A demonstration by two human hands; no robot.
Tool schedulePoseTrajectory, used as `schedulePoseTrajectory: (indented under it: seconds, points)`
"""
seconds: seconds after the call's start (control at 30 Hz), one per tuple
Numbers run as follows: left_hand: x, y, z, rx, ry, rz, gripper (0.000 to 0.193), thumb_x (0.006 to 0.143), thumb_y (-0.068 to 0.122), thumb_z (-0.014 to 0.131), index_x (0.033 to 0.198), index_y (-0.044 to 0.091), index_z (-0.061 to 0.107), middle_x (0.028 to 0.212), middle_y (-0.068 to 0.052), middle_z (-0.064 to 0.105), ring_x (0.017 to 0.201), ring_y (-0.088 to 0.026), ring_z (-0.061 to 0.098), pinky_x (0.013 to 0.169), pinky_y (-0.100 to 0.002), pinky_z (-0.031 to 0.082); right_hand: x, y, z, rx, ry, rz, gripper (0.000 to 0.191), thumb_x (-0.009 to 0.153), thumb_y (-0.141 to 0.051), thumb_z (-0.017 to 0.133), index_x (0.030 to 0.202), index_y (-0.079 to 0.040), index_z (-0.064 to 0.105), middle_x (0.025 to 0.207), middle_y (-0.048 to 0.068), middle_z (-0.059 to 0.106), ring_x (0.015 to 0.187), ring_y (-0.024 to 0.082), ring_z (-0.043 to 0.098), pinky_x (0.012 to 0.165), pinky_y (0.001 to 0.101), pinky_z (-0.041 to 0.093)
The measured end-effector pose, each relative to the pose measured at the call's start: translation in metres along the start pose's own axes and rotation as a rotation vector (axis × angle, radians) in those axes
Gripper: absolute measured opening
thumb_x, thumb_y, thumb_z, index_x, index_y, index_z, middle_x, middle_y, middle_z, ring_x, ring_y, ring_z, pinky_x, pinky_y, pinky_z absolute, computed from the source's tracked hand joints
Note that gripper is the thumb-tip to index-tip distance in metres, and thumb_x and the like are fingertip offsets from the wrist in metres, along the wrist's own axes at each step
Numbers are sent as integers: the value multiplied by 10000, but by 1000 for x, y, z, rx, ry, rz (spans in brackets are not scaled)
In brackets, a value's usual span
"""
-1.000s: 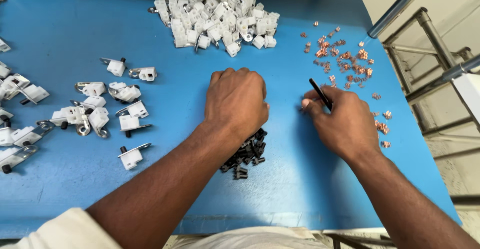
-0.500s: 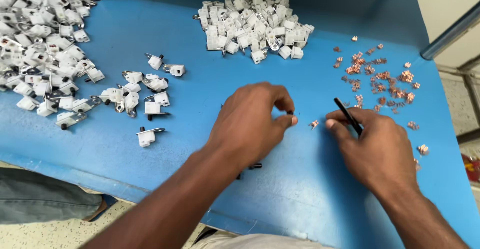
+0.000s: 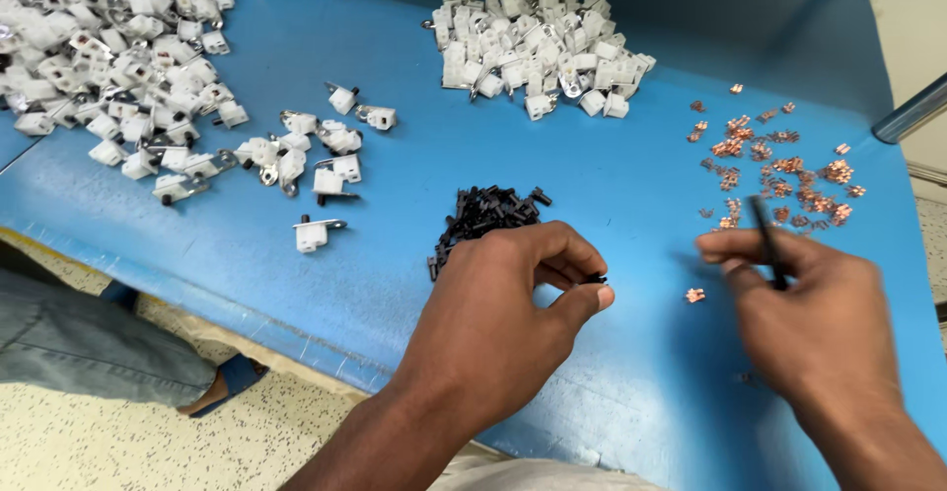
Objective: The person sits at a blue workbench assembling small white plastic switch housings. They pick a housing, insert black plastic and copper contact parts by hand and with tweezers, press the parts into place, and set the finished assembly on the table with the completed pile.
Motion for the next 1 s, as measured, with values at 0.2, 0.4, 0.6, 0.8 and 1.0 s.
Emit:
schedulePoseTrajectory:
  seconds: [0.2, 0.4, 0.6, 0.8, 1.0]
  points:
    - [-18, -10, 8, -68, -116, -260, 229, 881, 227, 730, 1080, 115, 751, 952, -47, 807, 845, -151, 798, 765, -319, 633, -12, 4, -16, -263, -14, 91, 273, 925, -352, 811, 1146, -193, 824, 858, 95, 773, 599, 262, 690, 588, 390, 547]
    - [-23, -2, 7, -87, -69, -196, 231, 861, 233, 759, 1057, 112, 776, 966, -18, 820, 845, -147, 798, 750, -322, 630, -19, -11, -7, -413, -102, -52, 277, 871, -370, 820, 1105, -227, 856, 834, 77, 786, 687, 237, 696, 637, 367, 539]
    - [-21, -13, -3, -71, -34, -286, 239, 860, 260, 745, 1055, 124, 768, 950, -27, 819, 860, -143, 788, 751, -323, 622, -22, 8, -14, -160, -7, 61, 346, 907, -381, 797, 1207, -210, 817, 875, 146, 775, 693, 297, 678, 656, 458, 548]
    - [-24, -14, -8, -74, -41, -224, 218, 876, 259, 747, 1046, 125, 764, 979, -17, 813, 892, -122, 785, 794, -303, 627, -18, -10, 5, -410, -58, -160, 302, 863, -345, 847, 1125, -196, 831, 950, 7, 787, 758, 185, 669, 729, 377, 539]
    - [-34, -14, -17, -84, -24, -183, 217, 882, 252, 756, 1045, 110, 776, 962, -12, 824, 912, -119, 799, 822, -301, 631, -23, 21, -3, -75, 4, 129, 312, 902, -225, 821, 1214, -214, 812, 842, 173, 748, 691, 282, 700, 653, 460, 587]
Point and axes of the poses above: each hand's wrist, its own x-axis towards the middle knuckle, its own z-axis out of the palm, y = z × x, the point moved 7 cm from there along x, towards the middle knuckle
